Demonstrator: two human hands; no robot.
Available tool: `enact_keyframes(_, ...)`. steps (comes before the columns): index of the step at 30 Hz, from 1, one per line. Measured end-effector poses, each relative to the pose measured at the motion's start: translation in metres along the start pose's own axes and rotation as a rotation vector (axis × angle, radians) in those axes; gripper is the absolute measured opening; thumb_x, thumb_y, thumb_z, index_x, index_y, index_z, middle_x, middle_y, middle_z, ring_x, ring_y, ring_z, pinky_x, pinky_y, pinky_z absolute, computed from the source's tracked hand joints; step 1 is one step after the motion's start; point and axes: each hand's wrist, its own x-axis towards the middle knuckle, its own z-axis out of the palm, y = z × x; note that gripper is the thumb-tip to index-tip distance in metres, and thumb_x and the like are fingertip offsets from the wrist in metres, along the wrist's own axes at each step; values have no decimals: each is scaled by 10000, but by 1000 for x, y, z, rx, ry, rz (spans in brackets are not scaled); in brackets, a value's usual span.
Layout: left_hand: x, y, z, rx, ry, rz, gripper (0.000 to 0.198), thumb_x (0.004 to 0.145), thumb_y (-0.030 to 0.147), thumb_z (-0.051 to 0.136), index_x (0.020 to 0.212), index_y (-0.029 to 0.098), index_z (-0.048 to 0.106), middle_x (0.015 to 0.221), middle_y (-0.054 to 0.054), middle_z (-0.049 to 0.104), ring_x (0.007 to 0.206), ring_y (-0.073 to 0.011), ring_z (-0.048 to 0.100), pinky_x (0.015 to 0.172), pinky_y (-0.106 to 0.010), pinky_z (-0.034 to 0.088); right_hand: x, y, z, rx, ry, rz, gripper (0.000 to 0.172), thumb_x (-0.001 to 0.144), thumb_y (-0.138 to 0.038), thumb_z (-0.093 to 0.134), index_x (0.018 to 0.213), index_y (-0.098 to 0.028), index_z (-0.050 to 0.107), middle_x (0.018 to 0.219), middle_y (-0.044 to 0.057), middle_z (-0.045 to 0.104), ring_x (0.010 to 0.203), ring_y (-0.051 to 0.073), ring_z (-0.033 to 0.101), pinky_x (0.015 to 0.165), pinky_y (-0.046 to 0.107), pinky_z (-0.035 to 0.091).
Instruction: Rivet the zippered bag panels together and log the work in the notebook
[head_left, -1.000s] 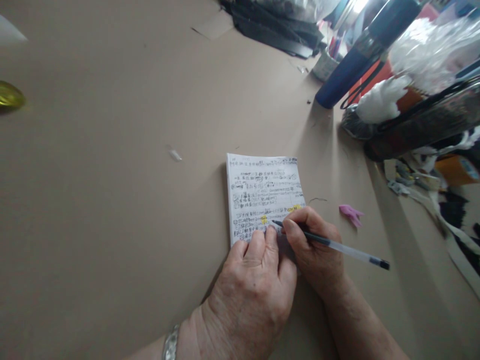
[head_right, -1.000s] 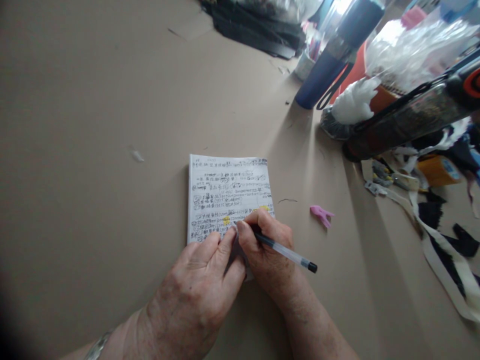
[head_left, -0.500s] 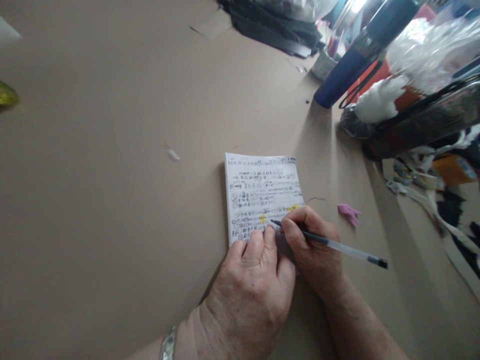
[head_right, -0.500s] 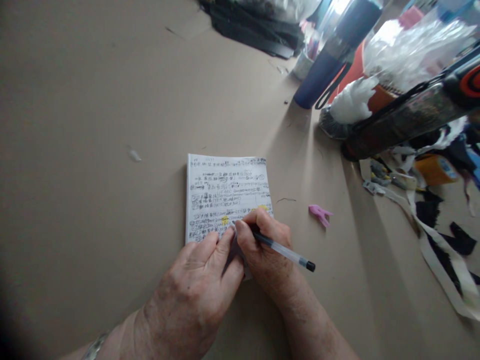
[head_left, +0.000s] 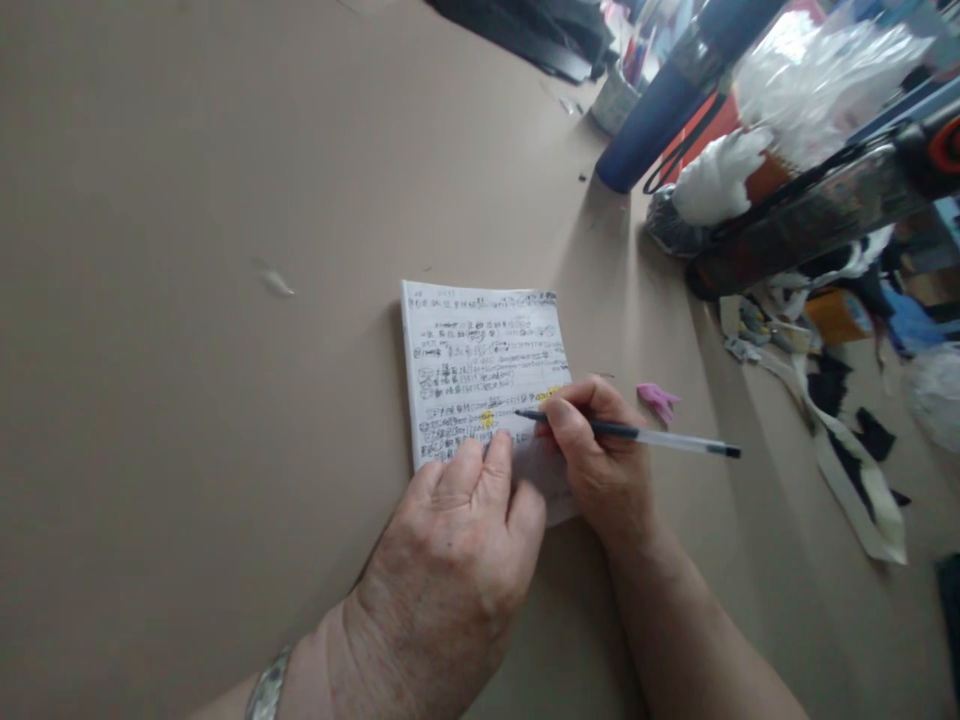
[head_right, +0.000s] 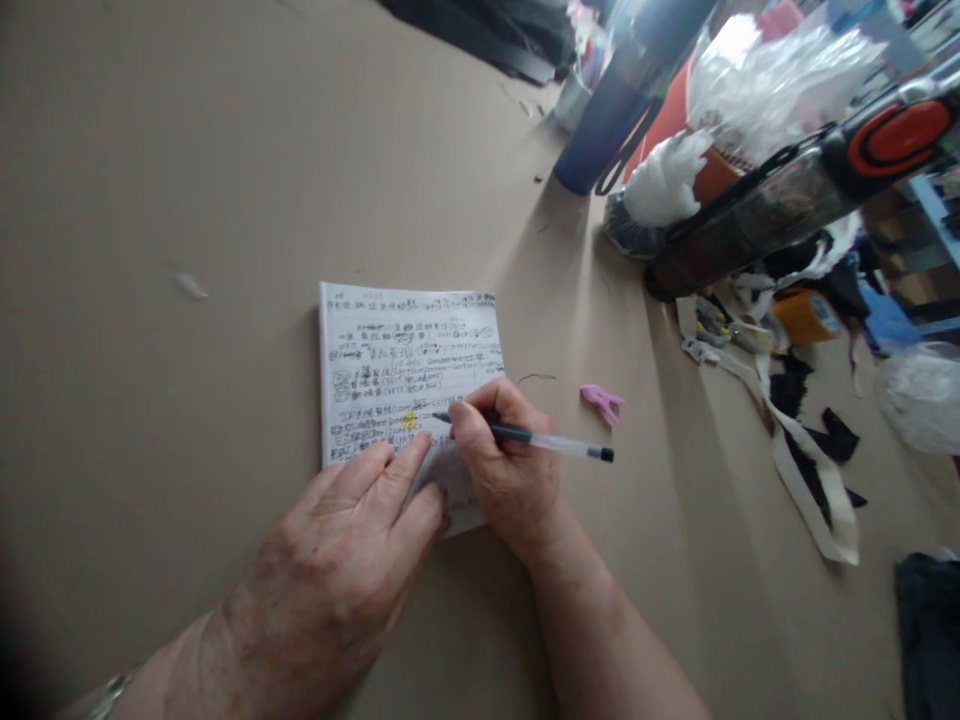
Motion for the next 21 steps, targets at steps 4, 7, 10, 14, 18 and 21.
enact_keyframes(4, -1, -2, 1, -17, -16, 13, 192, 807, 83, 451, 802, 111, 641, 1072, -233, 661, 903, -364, 628, 646, -511, 571, 2, 0, -1, 83, 17, 56, 218, 868, -293, 557, 680, -190, 517, 567, -51, 529, 487, 72, 433, 455, 198, 351)
enact_keyframes(7, -4, -1, 4, -10, 10, 17, 234, 820, 81, 426, 870, 99, 654, 1070, -237, 661, 913, -368, 630, 623, -504, 571, -1, -2, 2, -63, -19, -9, 174, 841, -230, 564, 676, -185, 530, 572, -45, 527, 499, 75, 442, 477, 205, 365)
enact_keyframes(10, -5, 0, 5, 11, 40, 4, 280, 845, 87, 396, 927, 91, 664, 1059, -229, 670, 917, -357, 637, 634, -494, 578, -4, -3, 5, -137, -27, -59, 156, 834, -196, 557, 681, -184, 531, 572, -46, 530, 492, 72, 452, 481, 201, 377)
enact_keyframes(14, -4, 0, 4, 23, 47, -2, 324, 864, 91, 362, 967, 84, 669, 1045, -220, 679, 901, -342, 650, 632, -477, 586, -5, -3, 5, -173, -46, -95, 155, 838, -194, 558, 686, -184, 528, 573, -49, 530, 490, 66, 453, 480, 192, 378)
enact_keyframes(18, -3, 1, 4, 16, 47, -13, 327, 863, 87, 358, 938, 89, 676, 1030, -216, 684, 885, -338, 654, 631, -477, 587, -5, -2, 5, -201, -55, -123, 154, 834, -188, 560, 685, -184, 521, 556, -58, 506, 477, 61, 443, 475, 189, 373)
enact_keyframes(21, -4, 1, 5, 27, 63, -8, 318, 871, 103, 367, 922, 90, 680, 1051, -217, 680, 908, -343, 651, 646, -480, 589, -5, -2, 5, -217, -61, -143, 152, 831, -178, 558, 684, -183, 517, 554, -61, 497, 471, 56, 435, 473, 187, 367)
